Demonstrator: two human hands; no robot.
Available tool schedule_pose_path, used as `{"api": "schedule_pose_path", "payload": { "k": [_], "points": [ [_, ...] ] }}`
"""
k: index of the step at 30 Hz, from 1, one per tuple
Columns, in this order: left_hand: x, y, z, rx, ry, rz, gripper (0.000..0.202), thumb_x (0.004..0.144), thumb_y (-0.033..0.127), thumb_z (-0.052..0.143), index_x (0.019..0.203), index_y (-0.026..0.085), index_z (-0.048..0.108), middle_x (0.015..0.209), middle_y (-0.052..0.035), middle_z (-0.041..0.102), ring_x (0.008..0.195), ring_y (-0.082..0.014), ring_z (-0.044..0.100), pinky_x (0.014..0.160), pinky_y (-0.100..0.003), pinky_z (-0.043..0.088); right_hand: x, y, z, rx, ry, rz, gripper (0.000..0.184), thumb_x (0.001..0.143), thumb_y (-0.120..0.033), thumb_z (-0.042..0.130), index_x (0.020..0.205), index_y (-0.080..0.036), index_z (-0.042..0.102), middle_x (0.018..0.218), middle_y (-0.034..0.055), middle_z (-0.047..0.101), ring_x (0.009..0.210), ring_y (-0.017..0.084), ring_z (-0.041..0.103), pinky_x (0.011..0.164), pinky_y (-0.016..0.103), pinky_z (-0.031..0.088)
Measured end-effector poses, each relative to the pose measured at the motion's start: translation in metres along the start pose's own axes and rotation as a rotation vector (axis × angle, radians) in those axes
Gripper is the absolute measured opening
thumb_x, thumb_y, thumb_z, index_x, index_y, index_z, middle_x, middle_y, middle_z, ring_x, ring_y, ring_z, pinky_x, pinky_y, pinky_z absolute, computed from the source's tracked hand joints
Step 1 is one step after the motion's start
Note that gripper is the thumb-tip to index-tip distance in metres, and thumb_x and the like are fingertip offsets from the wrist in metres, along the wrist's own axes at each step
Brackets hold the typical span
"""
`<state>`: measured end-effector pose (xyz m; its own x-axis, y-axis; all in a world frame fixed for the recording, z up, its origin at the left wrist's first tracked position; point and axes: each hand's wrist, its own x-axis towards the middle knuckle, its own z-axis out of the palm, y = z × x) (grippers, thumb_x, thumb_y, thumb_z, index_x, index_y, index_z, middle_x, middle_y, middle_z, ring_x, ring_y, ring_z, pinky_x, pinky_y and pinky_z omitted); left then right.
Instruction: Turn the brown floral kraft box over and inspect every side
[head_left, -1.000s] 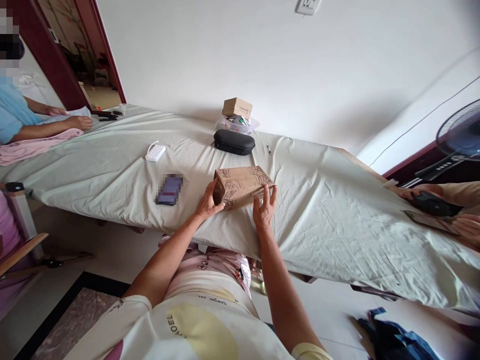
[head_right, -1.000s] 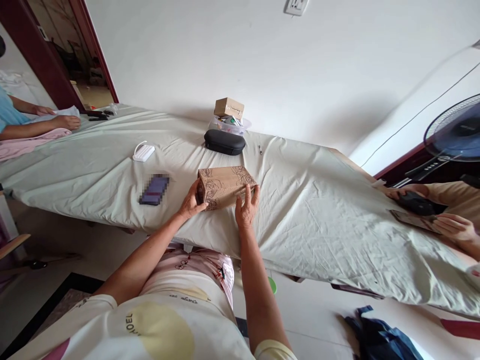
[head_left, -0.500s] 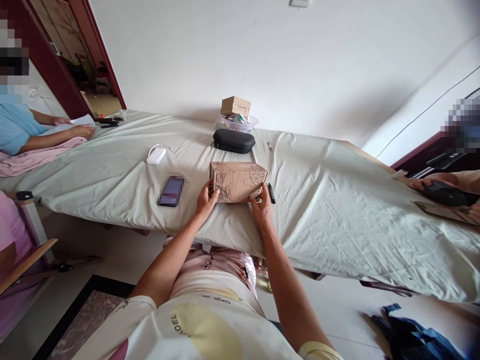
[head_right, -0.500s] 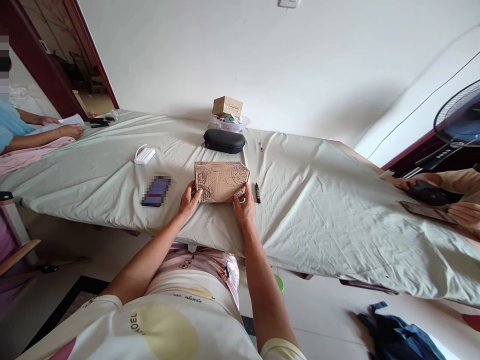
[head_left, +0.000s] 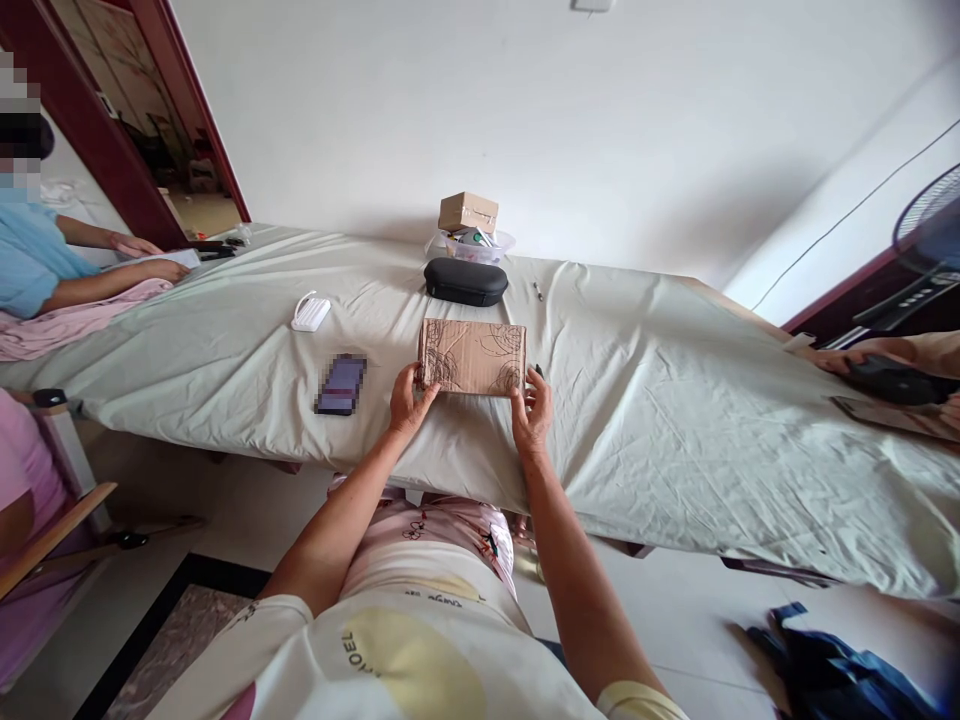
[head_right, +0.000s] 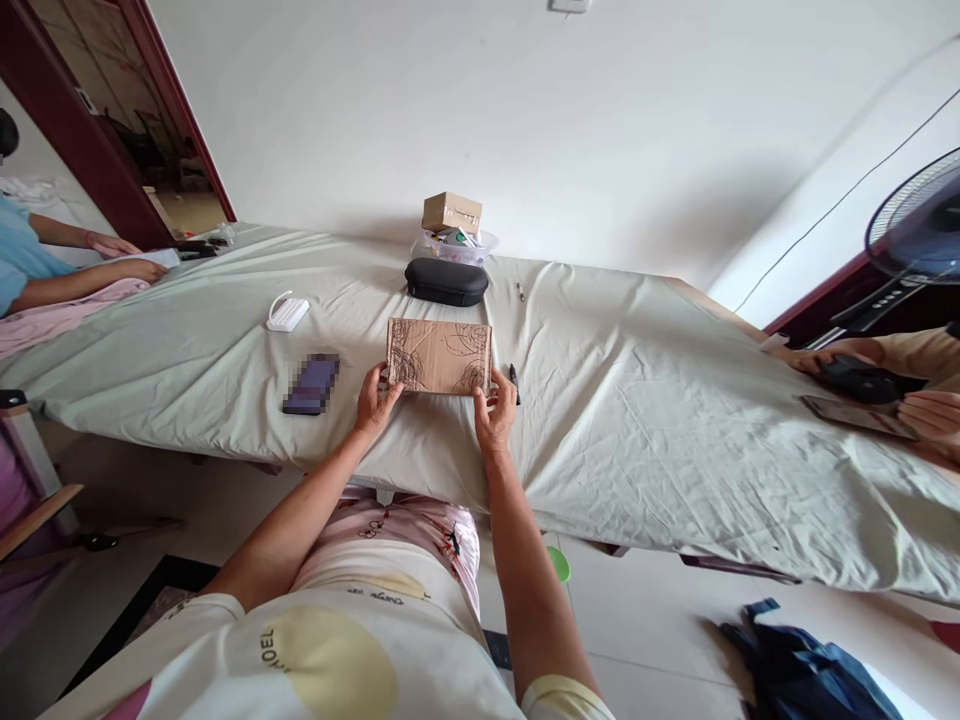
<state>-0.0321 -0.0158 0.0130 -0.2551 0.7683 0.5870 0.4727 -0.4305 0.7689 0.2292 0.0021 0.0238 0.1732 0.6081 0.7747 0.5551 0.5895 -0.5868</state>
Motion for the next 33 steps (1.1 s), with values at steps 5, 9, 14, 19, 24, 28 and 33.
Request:
{"api": "schedule_pose_path", "payload": {
  "k": [5, 9, 14, 19, 24, 28, 33],
  "points": [
    [0.002, -0.008, 0.003, 0.039, 0.056, -0.023, 0.054, 0.100, 0.062, 0.057, 0.133, 0.019, 0.065, 0.124, -0.0151, 0.072, 0.120, -0.0318, 0.069, 0.110, -0.048, 0.055, -0.001, -0.010, -0.004, 0.068, -0.023, -0.065, 0.042, 0.102, -0.042, 0.056, 0.140, -0.024, 0.062, 0.130, 0.0141, 0.062, 0.096, 0.021, 0.066, 0.078, 0.038, 0.062],
    [0.001, -0.013, 0.007, 0.071, 0.081, -0.109, 0.067, 0.098, 0.064, 0.061, 0.145, 0.016, 0.057, 0.139, -0.0211, 0.066, 0.136, -0.0362, 0.062, 0.118, -0.053, 0.049, -0.002, -0.014, -0.001, 0.102, -0.045, -0.114, 0.037, 0.101, -0.033, 0.056, 0.136, -0.023, 0.064, 0.126, 0.0121, 0.061, 0.092, 0.020, 0.066, 0.074, 0.035, 0.061],
    [0.000, -0.011, 0.006, 0.012, 0.000, -0.053, 0.077, 0.098, 0.059, 0.063, 0.162, 0.025, 0.037, 0.164, -0.0163, 0.049, 0.153, -0.0334, 0.049, 0.128, -0.051, 0.040, -0.002, -0.015, 0.003, 0.098, -0.030, -0.161, 0.025, 0.100, -0.028, 0.057, 0.122, -0.023, 0.068, 0.118, 0.0103, 0.062, 0.094, 0.020, 0.066, 0.070, 0.032, 0.060],
    [0.001, -0.006, 0.004, 0.065, -0.042, -0.011, 0.073, 0.099, 0.051, 0.063, 0.162, 0.024, 0.037, 0.159, -0.0167, 0.054, 0.150, -0.0335, 0.051, 0.127, -0.050, 0.041, -0.002, -0.014, 0.005, 0.066, -0.036, -0.107, 0.023, 0.099, -0.029, 0.058, 0.118, -0.023, 0.068, 0.117, 0.0101, 0.062, 0.096, 0.021, 0.064, 0.070, 0.032, 0.060],
    [0.000, -0.005, 0.006, 0.113, 0.065, 0.078, 0.053, 0.097, 0.049, 0.066, 0.139, 0.021, 0.052, 0.137, -0.0181, 0.064, 0.130, -0.0326, 0.064, 0.113, -0.049, 0.052, -0.001, -0.011, 0.006, 0.019, -0.003, -0.029, 0.022, 0.098, -0.041, 0.063, 0.110, -0.022, 0.065, 0.115, 0.0083, 0.060, 0.087, 0.018, 0.060, 0.074, 0.035, 0.058],
    [-0.002, -0.006, 0.010, 0.117, 0.197, 0.210, 0.056, 0.090, 0.058, 0.074, 0.124, 0.020, 0.052, 0.128, -0.0176, 0.064, 0.123, -0.0311, 0.066, 0.107, -0.046, 0.056, -0.002, -0.012, 0.008, -0.088, 0.069, -0.084, 0.036, 0.093, -0.057, 0.071, 0.097, -0.023, 0.058, 0.105, 0.0073, 0.057, 0.098, 0.023, 0.059, 0.086, 0.041, 0.056],
    [-0.005, -0.002, 0.015, 0.157, 0.221, 0.223, 0.074, 0.080, 0.069, 0.083, 0.125, 0.021, 0.049, 0.131, -0.0176, 0.060, 0.122, -0.0313, 0.066, 0.103, -0.044, 0.058, -0.008, -0.019, 0.011, -0.202, 0.047, -0.173, 0.053, 0.084, -0.072, 0.077, 0.093, -0.025, 0.052, 0.106, 0.0090, 0.057, 0.101, 0.027, 0.057, 0.093, 0.046, 0.053]
  ]
}}
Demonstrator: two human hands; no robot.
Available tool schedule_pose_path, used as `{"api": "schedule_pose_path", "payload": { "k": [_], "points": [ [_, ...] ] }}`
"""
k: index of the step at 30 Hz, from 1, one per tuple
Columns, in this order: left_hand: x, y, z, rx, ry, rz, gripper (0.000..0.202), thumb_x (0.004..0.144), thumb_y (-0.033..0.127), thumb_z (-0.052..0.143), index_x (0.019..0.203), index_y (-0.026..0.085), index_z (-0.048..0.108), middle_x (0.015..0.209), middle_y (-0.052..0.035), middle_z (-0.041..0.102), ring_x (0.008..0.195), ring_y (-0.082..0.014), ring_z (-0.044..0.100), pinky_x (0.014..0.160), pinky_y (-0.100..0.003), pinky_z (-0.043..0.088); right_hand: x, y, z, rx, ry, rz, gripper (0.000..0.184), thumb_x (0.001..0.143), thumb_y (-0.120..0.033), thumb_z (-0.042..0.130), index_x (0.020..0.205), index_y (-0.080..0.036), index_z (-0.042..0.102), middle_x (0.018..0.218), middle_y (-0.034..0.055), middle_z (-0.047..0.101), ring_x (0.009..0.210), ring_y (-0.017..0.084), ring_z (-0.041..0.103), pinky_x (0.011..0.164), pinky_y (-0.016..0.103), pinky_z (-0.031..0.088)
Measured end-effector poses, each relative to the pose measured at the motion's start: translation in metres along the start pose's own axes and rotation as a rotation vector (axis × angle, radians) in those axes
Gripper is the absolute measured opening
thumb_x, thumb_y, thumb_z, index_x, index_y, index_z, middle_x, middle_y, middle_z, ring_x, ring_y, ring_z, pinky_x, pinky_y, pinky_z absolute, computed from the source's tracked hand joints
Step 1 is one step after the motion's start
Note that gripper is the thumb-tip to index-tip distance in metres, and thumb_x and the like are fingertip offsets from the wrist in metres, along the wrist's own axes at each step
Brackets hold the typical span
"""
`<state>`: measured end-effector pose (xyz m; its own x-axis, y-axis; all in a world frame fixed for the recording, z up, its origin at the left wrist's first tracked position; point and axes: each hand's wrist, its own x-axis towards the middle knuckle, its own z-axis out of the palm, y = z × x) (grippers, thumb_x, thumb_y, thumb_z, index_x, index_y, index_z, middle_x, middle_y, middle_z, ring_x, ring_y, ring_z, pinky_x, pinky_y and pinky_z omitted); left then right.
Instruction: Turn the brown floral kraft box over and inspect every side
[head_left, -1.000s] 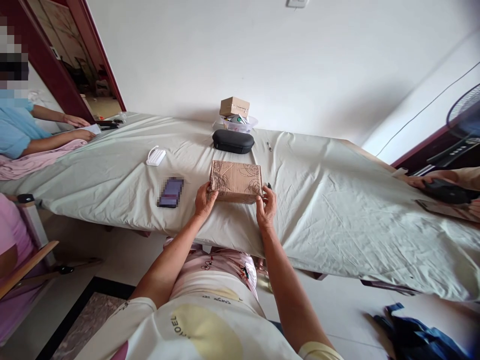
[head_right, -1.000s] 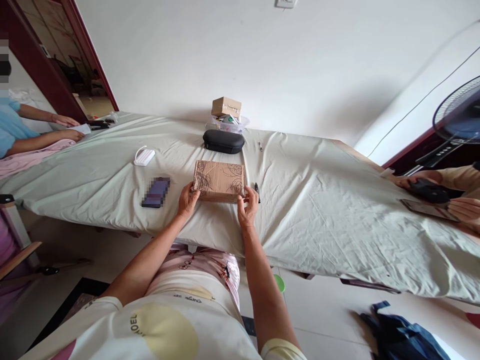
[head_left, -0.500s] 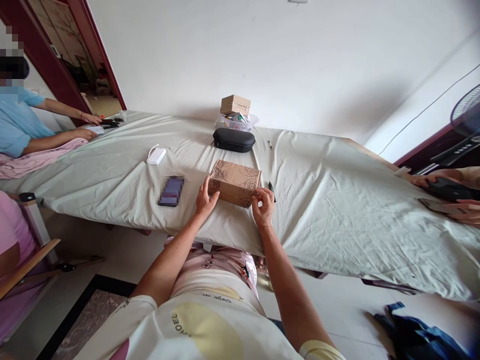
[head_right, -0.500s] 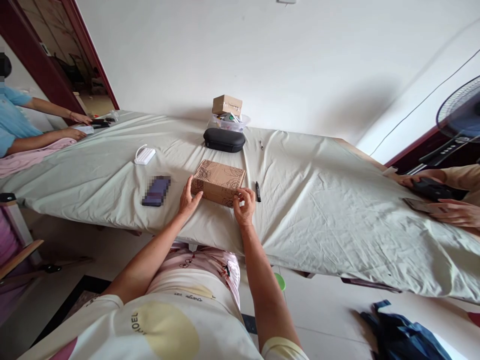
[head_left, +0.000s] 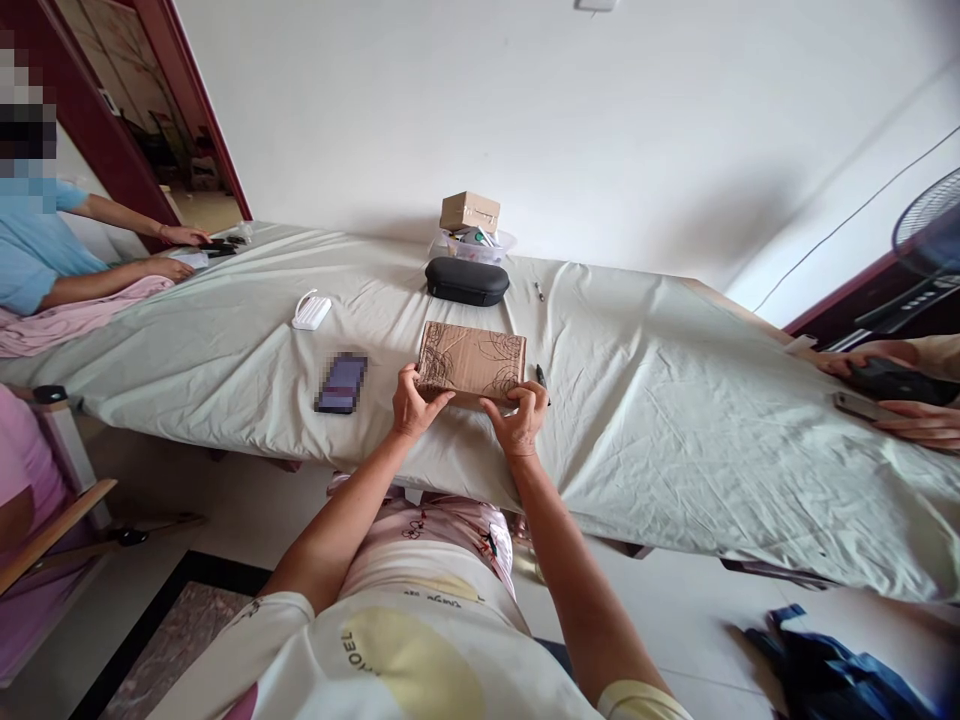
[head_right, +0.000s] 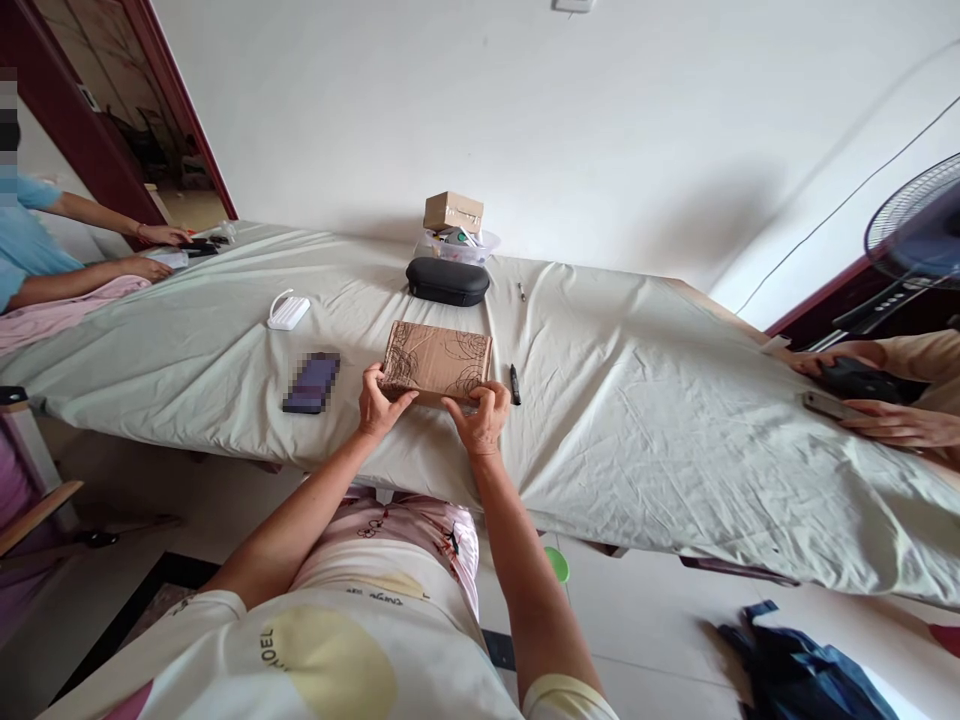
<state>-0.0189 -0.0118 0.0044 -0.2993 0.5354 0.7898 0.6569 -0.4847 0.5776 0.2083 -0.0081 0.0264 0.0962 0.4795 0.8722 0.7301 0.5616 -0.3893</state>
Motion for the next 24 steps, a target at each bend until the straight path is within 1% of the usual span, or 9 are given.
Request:
{"api": "schedule_pose_path", "payload": {
  "k": [3, 5, 7, 10, 13, 16, 19, 21, 24],
  "points": [
    [0.000, 0.005, 0.001, 0.050, -0.062, 0.020, 0.082, 0.078, 0.071, 0.084, 0.132, 0.019, 0.052, 0.130, -0.0184, 0.059, 0.125, -0.0340, 0.064, 0.107, -0.048, 0.056, -0.002, -0.004, 0.001, -0.048, 0.021, -0.016, 0.055, 0.084, -0.074, 0.076, 0.094, -0.025, 0.052, 0.107, 0.0093, 0.057, 0.101, 0.027, 0.057, 0.095, 0.047, 0.052],
    [0.001, 0.008, 0.000, 0.086, -0.110, 0.027, 0.079, 0.082, 0.070, 0.081, 0.136, 0.019, 0.054, 0.133, -0.0197, 0.057, 0.130, -0.0356, 0.061, 0.110, -0.050, 0.054, -0.001, -0.005, 0.001, -0.049, 0.020, 0.003, 0.052, 0.087, -0.072, 0.074, 0.094, -0.025, 0.053, 0.107, 0.0092, 0.057, 0.101, 0.027, 0.058, 0.094, 0.047, 0.053],
    [0.002, 0.009, -0.002, 0.104, -0.145, 0.015, 0.070, 0.090, 0.065, 0.076, 0.138, 0.020, 0.056, 0.136, -0.0199, 0.056, 0.133, -0.0353, 0.060, 0.111, -0.049, 0.054, -0.001, -0.005, 0.002, -0.017, 0.006, 0.021, 0.046, 0.091, -0.067, 0.072, 0.095, -0.024, 0.055, 0.108, 0.0094, 0.058, 0.103, 0.026, 0.058, 0.093, 0.046, 0.054],
    [0.003, 0.008, -0.004, 0.074, -0.169, 0.008, 0.051, 0.101, 0.055, 0.063, 0.138, 0.020, 0.058, 0.139, -0.0189, 0.057, 0.134, -0.0320, 0.060, 0.112, -0.046, 0.054, 0.002, -0.003, 0.001, 0.079, -0.004, 0.030, 0.032, 0.099, -0.055, 0.063, 0.098, -0.023, 0.059, 0.112, 0.0108, 0.060, 0.107, 0.026, 0.060, 0.094, 0.046, 0.056],
    [0.004, 0.004, -0.003, 0.030, -0.164, -0.008, 0.041, 0.107, 0.046, 0.053, 0.138, 0.020, 0.058, 0.139, -0.0181, 0.061, 0.134, -0.0291, 0.062, 0.116, -0.046, 0.052, 0.004, -0.001, 0.001, 0.150, -0.013, 0.072, 0.025, 0.103, -0.045, 0.053, 0.102, -0.022, 0.064, 0.115, 0.0122, 0.062, 0.112, 0.026, 0.062, 0.094, 0.046, 0.058],
    [0.004, 0.000, -0.001, 0.013, -0.136, -0.101, 0.043, 0.107, 0.036, 0.050, 0.146, 0.019, 0.051, 0.143, -0.0188, 0.063, 0.137, -0.0281, 0.062, 0.120, -0.046, 0.050, 0.005, 0.002, 0.000, 0.171, 0.009, 0.163, 0.027, 0.103, -0.043, 0.048, 0.104, -0.022, 0.066, 0.115, 0.0125, 0.064, 0.111, 0.025, 0.063, 0.090, 0.043, 0.059],
    [0.005, -0.002, 0.001, 0.051, -0.139, -0.240, 0.049, 0.102, 0.027, 0.053, 0.149, 0.015, 0.048, 0.145, -0.0217, 0.063, 0.138, -0.0304, 0.062, 0.119, -0.047, 0.050, 0.004, 0.008, 0.001, 0.189, -0.006, 0.314, 0.031, 0.102, -0.047, 0.048, 0.109, -0.022, 0.064, 0.106, 0.0104, 0.068, 0.096, 0.023, 0.066, 0.081, 0.037, 0.058],
    [0.005, -0.002, 0.001, 0.122, -0.177, -0.333, 0.050, 0.098, 0.022, 0.057, 0.147, 0.012, 0.051, 0.143, -0.0233, 0.065, 0.138, -0.0330, 0.063, 0.118, -0.047, 0.051, 0.003, 0.012, 0.003, 0.188, -0.074, 0.404, 0.034, 0.100, -0.051, 0.050, 0.110, -0.021, 0.062, 0.100, 0.0092, 0.070, 0.087, 0.022, 0.066, 0.078, 0.036, 0.056],
    [0.005, 0.000, 0.000, 0.236, -0.259, -0.421, 0.053, 0.093, 0.014, 0.060, 0.146, 0.011, 0.053, 0.140, -0.0235, 0.066, 0.137, -0.0349, 0.064, 0.115, -0.046, 0.053, 0.003, 0.017, 0.006, 0.151, -0.212, 0.464, 0.034, 0.095, -0.051, 0.054, 0.110, -0.021, 0.061, 0.096, 0.0088, 0.073, 0.083, 0.023, 0.067, 0.079, 0.038, 0.055]
  ]
}}
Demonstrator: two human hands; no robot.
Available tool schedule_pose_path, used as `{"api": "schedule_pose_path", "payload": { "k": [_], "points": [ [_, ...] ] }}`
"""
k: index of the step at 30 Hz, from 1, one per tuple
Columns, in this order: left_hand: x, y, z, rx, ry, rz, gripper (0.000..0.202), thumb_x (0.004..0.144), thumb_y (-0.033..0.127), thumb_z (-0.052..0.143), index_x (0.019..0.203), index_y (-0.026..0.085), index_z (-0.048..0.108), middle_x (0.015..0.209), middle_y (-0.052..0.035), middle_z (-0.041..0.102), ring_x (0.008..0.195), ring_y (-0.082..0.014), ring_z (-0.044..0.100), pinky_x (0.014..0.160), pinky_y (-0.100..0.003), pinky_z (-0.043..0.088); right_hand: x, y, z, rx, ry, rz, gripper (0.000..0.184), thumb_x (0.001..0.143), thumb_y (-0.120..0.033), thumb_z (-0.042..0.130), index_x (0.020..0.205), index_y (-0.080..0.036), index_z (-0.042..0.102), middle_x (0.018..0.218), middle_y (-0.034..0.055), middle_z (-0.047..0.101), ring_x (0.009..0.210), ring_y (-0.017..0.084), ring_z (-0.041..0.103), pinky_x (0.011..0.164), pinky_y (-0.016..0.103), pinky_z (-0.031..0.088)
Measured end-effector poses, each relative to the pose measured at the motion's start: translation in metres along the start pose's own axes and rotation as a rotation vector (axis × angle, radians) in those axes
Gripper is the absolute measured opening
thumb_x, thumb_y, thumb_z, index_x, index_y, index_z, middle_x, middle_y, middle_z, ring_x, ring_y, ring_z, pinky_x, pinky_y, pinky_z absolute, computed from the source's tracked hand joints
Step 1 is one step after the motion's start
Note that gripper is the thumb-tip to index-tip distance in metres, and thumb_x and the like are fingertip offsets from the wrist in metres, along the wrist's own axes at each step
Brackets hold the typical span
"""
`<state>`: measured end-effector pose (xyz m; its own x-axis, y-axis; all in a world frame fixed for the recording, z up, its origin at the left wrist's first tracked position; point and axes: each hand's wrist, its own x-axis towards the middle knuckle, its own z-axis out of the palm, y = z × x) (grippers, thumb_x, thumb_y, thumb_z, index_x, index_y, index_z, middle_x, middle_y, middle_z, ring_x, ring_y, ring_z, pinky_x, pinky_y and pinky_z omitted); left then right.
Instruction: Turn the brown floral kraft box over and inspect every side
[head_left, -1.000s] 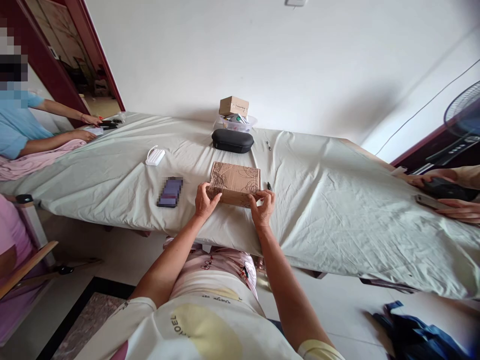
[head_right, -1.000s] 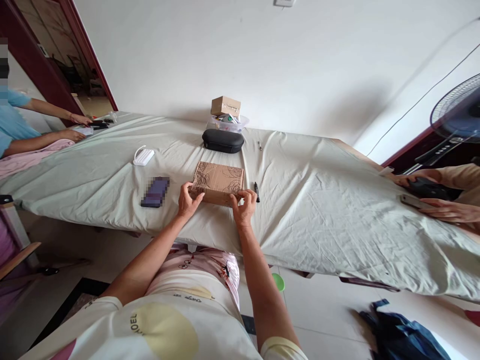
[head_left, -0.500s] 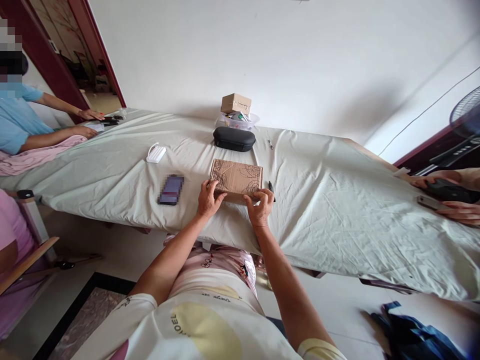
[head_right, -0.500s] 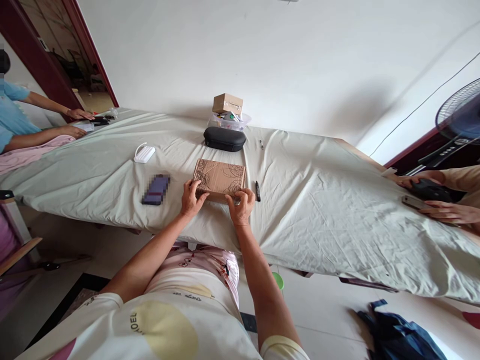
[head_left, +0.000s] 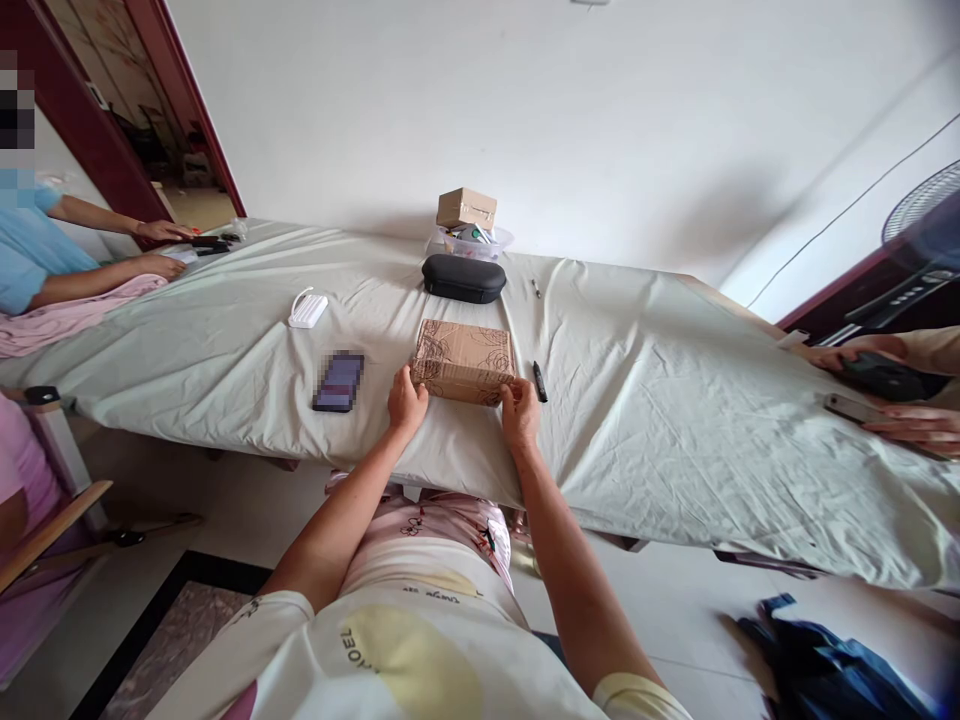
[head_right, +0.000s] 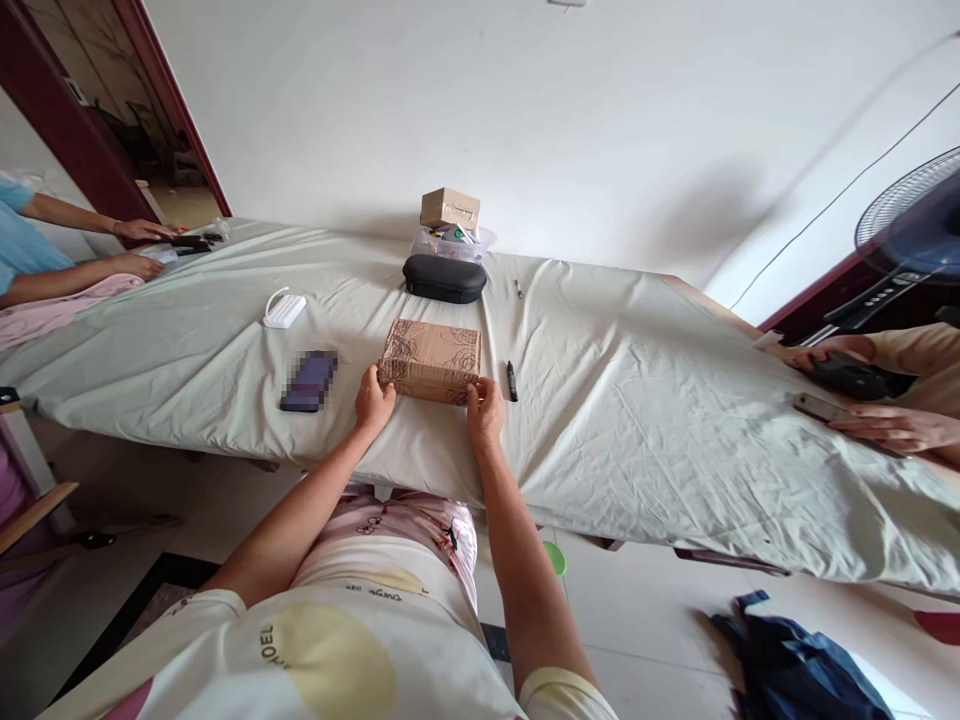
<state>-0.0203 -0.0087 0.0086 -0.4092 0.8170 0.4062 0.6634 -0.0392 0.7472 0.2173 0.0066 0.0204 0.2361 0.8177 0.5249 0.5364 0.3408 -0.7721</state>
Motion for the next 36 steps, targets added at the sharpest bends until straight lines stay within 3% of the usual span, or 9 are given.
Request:
{"api": "schedule_pose_path", "payload": {
  "k": [4, 7, 10, 15, 18, 23, 26, 29, 36],
  "points": [
    [-0.001, 0.002, -0.002, 0.111, -0.051, 0.010, 0.057, 0.093, 0.010, 0.059, 0.150, 0.012, 0.050, 0.143, -0.0229, 0.065, 0.135, -0.0329, 0.065, 0.111, -0.043, 0.054, -0.002, 0.000, 0.000, -0.222, -0.122, 0.044, 0.032, 0.090, -0.039, 0.058, 0.117, -0.022, 0.062, 0.100, 0.0090, 0.076, 0.095, 0.027, 0.068, 0.091, 0.043, 0.052],
    [-0.002, 0.004, -0.002, 0.204, -0.077, 0.031, 0.059, 0.094, 0.017, 0.066, 0.150, 0.009, 0.049, 0.139, -0.0247, 0.067, 0.132, -0.0346, 0.066, 0.111, -0.044, 0.053, -0.006, -0.002, -0.002, -0.487, -0.207, 0.058, 0.024, 0.087, -0.035, 0.065, 0.107, -0.021, 0.066, 0.112, 0.0137, 0.076, 0.112, 0.033, 0.065, 0.101, 0.049, 0.047],
    [-0.002, 0.003, 0.001, 0.269, -0.106, 0.048, 0.063, 0.091, 0.025, 0.073, 0.147, 0.006, 0.050, 0.134, -0.0256, 0.069, 0.129, -0.0374, 0.067, 0.111, -0.047, 0.051, -0.007, -0.002, -0.004, -0.579, -0.268, 0.055, 0.019, 0.087, -0.037, 0.066, 0.097, -0.021, 0.068, 0.117, 0.0156, 0.075, 0.116, 0.034, 0.063, 0.101, 0.048, 0.045],
    [-0.002, -0.002, 0.005, 0.134, -0.028, 0.083, 0.082, 0.090, 0.038, 0.078, 0.156, 0.008, 0.040, 0.141, -0.0289, 0.064, 0.131, -0.0410, 0.066, 0.109, -0.051, 0.052, -0.005, 0.004, -0.001, -0.334, -0.190, -0.043, 0.021, 0.089, -0.044, 0.061, 0.092, -0.023, 0.060, 0.100, 0.0096, 0.076, 0.100, 0.028, 0.068, 0.096, 0.045, 0.050],
    [-0.004, 0.000, 0.005, 0.062, 0.025, 0.096, 0.104, 0.085, 0.047, 0.084, 0.163, 0.007, 0.028, 0.147, -0.0333, 0.057, 0.137, -0.0458, 0.061, 0.110, -0.055, 0.052, -0.009, 0.001, 0.006, -0.247, -0.092, -0.101, 0.040, 0.088, -0.062, 0.062, 0.096, -0.024, 0.056, 0.100, 0.0107, 0.075, 0.097, 0.029, 0.069, 0.095, 0.048, 0.050],
    [-0.008, 0.010, 0.002, 0.073, 0.063, 0.186, 0.132, 0.072, 0.059, 0.094, 0.165, 0.003, 0.020, 0.153, -0.0390, 0.050, 0.141, -0.0514, 0.055, 0.112, -0.059, 0.049, -0.018, -0.008, 0.016, -0.332, -0.007, -0.070, 0.070, 0.080, -0.082, 0.065, 0.111, -0.021, 0.053, 0.110, 0.0166, 0.073, 0.106, 0.034, 0.068, 0.098, 0.053, 0.047],
    [-0.009, 0.012, 0.002, 0.077, 0.065, 0.177, 0.130, 0.072, 0.061, 0.093, 0.164, 0.002, 0.023, 0.150, -0.0393, 0.052, 0.138, -0.0515, 0.057, 0.111, -0.059, 0.050, -0.020, -0.010, 0.019, -0.361, 0.033, -0.047, 0.073, 0.078, -0.084, 0.067, 0.112, -0.021, 0.052, 0.110, 0.0163, 0.071, 0.108, 0.034, 0.065, 0.099, 0.052, 0.047],
    [-0.008, 0.009, 0.004, 0.038, 0.079, 0.165, 0.126, 0.072, 0.059, 0.094, 0.164, 0.006, 0.026, 0.150, -0.0362, 0.054, 0.137, -0.0491, 0.058, 0.112, -0.058, 0.049, -0.019, -0.009, 0.018, -0.311, 0.031, -0.053, 0.065, 0.083, -0.080, 0.064, 0.110, -0.021, 0.054, 0.107, 0.0137, 0.070, 0.107, 0.032, 0.065, 0.100, 0.052, 0.046],
    [-0.004, -0.001, 0.002, -0.093, 0.157, 0.201, 0.107, 0.080, 0.059, 0.089, 0.161, 0.014, 0.035, 0.149, -0.0272, 0.059, 0.136, -0.0407, 0.060, 0.113, -0.054, 0.050, -0.007, -0.006, 0.001, -0.079, 0.082, -0.184, 0.047, 0.091, -0.067, 0.065, 0.104, -0.022, 0.059, 0.097, 0.0076, 0.070, 0.094, 0.025, 0.065, 0.093, 0.045, 0.051]
  ]
}}
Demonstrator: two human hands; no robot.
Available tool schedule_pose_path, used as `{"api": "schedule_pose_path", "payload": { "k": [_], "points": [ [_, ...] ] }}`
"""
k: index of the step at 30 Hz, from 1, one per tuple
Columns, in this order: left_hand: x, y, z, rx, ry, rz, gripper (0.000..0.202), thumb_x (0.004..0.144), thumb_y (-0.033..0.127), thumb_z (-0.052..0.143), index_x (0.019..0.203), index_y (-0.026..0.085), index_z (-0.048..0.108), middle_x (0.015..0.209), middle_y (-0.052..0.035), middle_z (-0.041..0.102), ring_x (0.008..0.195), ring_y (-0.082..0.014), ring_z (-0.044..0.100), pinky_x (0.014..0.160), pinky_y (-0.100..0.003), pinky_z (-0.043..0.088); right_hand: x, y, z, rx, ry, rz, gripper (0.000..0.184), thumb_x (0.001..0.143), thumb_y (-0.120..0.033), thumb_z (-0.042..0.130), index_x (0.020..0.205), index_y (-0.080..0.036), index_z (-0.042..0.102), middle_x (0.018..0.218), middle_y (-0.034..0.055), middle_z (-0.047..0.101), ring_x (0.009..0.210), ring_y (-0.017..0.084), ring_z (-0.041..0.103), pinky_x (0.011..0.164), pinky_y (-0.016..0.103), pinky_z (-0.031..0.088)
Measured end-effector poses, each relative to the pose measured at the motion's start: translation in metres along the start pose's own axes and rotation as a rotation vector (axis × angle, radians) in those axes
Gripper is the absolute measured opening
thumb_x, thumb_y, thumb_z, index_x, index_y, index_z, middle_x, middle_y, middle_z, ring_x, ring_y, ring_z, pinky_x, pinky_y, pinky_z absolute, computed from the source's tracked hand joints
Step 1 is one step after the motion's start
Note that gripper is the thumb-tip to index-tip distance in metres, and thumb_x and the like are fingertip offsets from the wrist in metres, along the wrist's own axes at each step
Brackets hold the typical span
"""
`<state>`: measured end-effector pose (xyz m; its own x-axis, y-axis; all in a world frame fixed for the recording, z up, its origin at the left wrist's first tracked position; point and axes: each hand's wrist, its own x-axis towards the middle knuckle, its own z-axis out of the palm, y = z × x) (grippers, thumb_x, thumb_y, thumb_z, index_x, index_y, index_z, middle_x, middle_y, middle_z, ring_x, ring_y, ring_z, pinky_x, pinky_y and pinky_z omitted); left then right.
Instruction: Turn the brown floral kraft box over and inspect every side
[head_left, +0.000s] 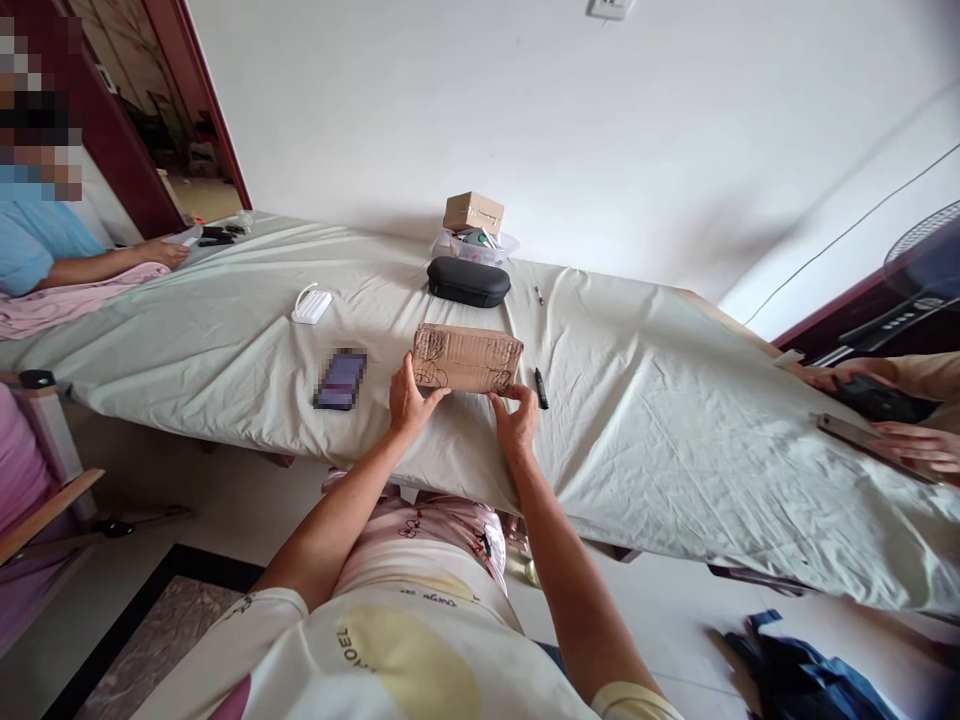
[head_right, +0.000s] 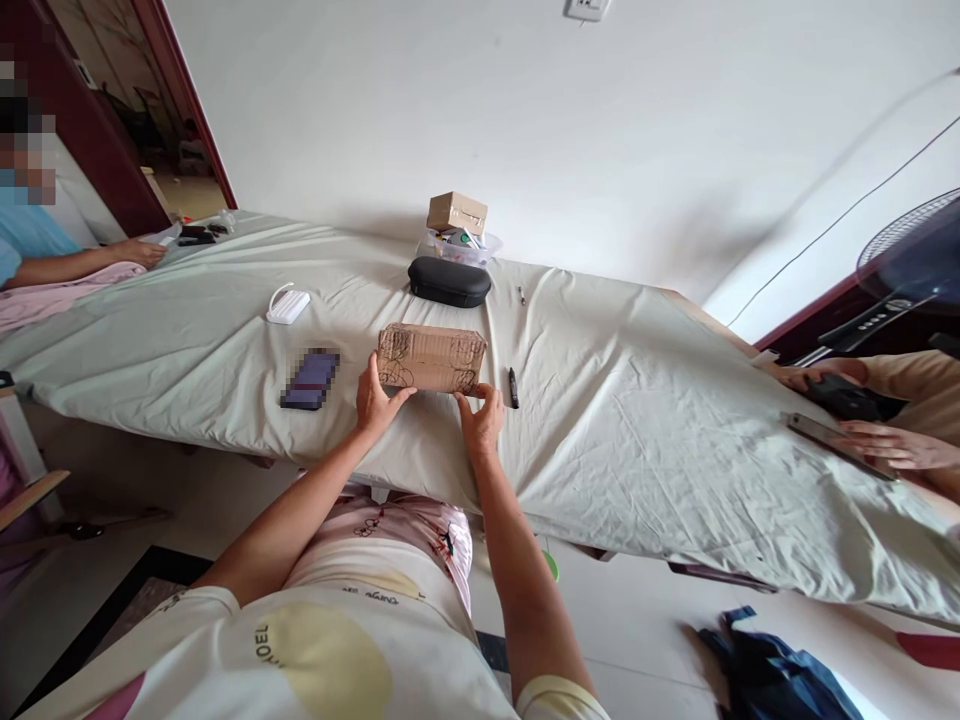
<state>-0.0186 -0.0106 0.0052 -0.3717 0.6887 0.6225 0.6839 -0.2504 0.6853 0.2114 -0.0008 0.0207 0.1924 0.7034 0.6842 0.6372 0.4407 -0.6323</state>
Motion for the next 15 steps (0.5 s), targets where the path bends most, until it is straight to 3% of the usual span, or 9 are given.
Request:
{"api": "schedule_pose_path", "payload": {
  "k": [4, 8, 12, 15],
  "points": [
    [0.003, -0.006, -0.006, -0.073, 0.074, 0.029, 0.071, 0.094, 0.065, 0.070, 0.143, 0.017, 0.055, 0.129, -0.0201, 0.069, 0.121, -0.0329, 0.068, 0.106, -0.048, 0.054, 0.004, -0.002, -0.011, 0.081, 0.107, -0.060, 0.038, 0.097, -0.060, 0.060, 0.104, -0.022, 0.061, 0.097, 0.0065, 0.068, 0.095, 0.025, 0.066, 0.093, 0.044, 0.052],
    [0.006, -0.008, -0.011, -0.138, 0.111, 0.068, 0.054, 0.102, 0.065, 0.055, 0.130, 0.020, 0.063, 0.116, -0.0141, 0.071, 0.108, -0.0272, 0.069, 0.098, -0.043, 0.056, 0.003, -0.005, -0.016, 0.144, 0.155, -0.081, 0.037, 0.099, -0.059, 0.056, 0.100, -0.023, 0.060, 0.095, 0.0052, 0.064, 0.091, 0.024, 0.065, 0.091, 0.042, 0.052],
    [0.008, -0.010, -0.011, -0.135, 0.088, 0.066, 0.048, 0.107, 0.058, 0.048, 0.128, 0.019, 0.065, 0.111, -0.0129, 0.071, 0.106, -0.0258, 0.070, 0.097, -0.041, 0.057, 0.004, 0.000, -0.011, 0.159, 0.084, 0.003, 0.037, 0.096, -0.059, 0.057, 0.104, -0.023, 0.060, 0.091, 0.0034, 0.063, 0.084, 0.021, 0.061, 0.083, 0.038, 0.053],
    [0.008, -0.012, -0.006, -0.053, 0.030, 0.001, 0.042, 0.105, 0.050, 0.054, 0.127, 0.016, 0.064, 0.113, -0.0154, 0.071, 0.108, -0.0279, 0.070, 0.096, -0.042, 0.057, 0.005, 0.008, -0.004, 0.113, -0.043, 0.083, 0.039, 0.092, -0.059, 0.060, 0.106, -0.023, 0.059, 0.088, 0.0021, 0.064, 0.078, 0.020, 0.059, 0.078, 0.036, 0.052]
  ]
}}
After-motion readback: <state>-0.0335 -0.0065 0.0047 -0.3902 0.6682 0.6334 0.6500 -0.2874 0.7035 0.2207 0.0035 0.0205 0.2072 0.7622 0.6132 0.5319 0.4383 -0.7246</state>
